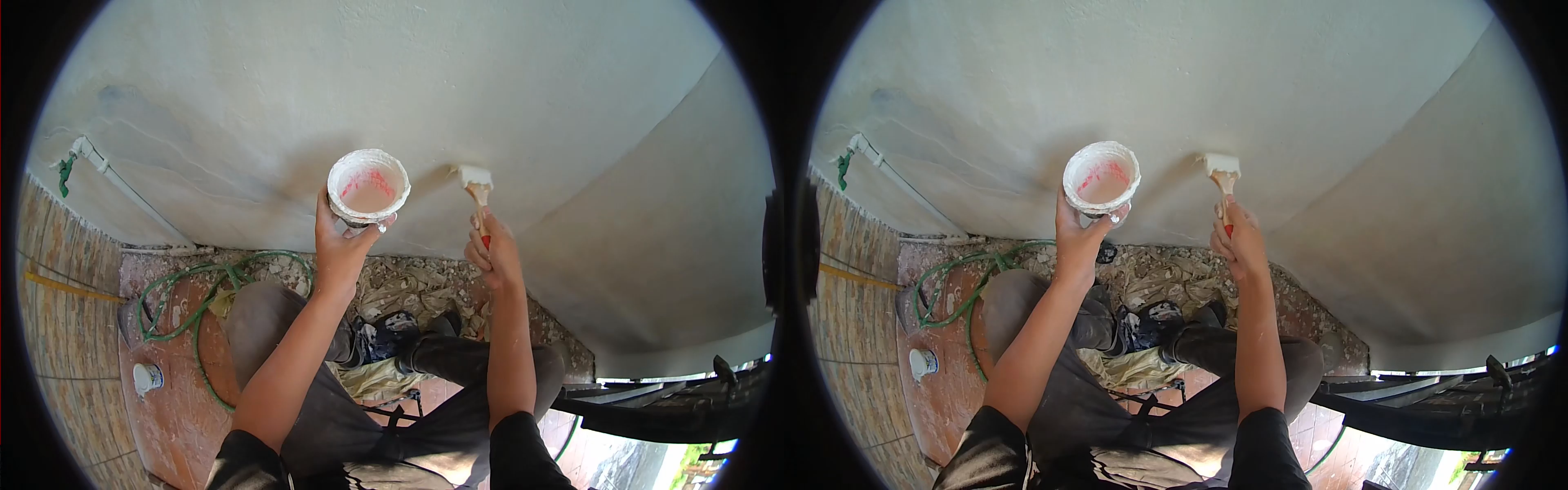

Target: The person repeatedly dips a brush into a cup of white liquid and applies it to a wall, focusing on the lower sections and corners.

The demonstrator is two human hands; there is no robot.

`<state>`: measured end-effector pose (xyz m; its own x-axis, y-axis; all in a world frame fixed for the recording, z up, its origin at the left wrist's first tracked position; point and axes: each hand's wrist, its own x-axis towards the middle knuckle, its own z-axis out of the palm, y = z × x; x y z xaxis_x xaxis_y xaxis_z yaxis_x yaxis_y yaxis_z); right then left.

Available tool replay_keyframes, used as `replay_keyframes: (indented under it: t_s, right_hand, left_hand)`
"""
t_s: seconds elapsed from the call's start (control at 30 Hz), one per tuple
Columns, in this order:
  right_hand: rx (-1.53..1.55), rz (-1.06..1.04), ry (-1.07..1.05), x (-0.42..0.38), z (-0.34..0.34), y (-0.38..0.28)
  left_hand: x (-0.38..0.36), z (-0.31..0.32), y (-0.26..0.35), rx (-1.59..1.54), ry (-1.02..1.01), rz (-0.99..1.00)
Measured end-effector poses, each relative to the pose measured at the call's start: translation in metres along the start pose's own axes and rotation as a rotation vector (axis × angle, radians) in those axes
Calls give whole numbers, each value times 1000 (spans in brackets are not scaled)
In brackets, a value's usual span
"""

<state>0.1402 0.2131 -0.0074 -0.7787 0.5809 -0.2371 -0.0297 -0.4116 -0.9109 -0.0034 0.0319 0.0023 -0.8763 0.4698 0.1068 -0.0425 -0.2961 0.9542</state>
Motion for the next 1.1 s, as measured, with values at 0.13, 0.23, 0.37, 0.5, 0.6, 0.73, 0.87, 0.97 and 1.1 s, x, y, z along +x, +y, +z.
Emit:
replay_keyframes:
  t_s: [0.13, 0.23, 0.37, 0.5, 0.6, 0.73, 0.87, 0.97, 1.1]
  right_hand:
    - [-66, -375, 26, -6, 19, -13]
    - [-21, -271, 40, 16, 4, 16]
    - [-92, -69, 109, 43, -28, 95]
    - [-165, 109, 222, 51, -47, 152]
    - [-179, 250, 204, 47, -54, 170]
    - [-22, 484, 121, 46, -85, 200]
    - [36, 602, 240, 53, -90, 199]
    - [-5, 433, 194, 62, -75, 157]
    - [-131, 214, 130, 42, -35, 80]
  left_hand:
    - [1, -4, -5, -48, -24, 20]
    - [-2, -4, 1, -67, -33, 19]
    - [-5, -1, 7, -51, -3, 29]
    - [-4, -2, 4, -35, -12, 34]
    - [-2, -1, 2, -14, -14, 26]
    - [-1, -1, -4, 32, -10, 39]
    - [1, -3, -7, 22, -18, 37]
    - [1, -2, -6, 47, -8, 12]
    - [1, -1, -7, 16, -29, 1]
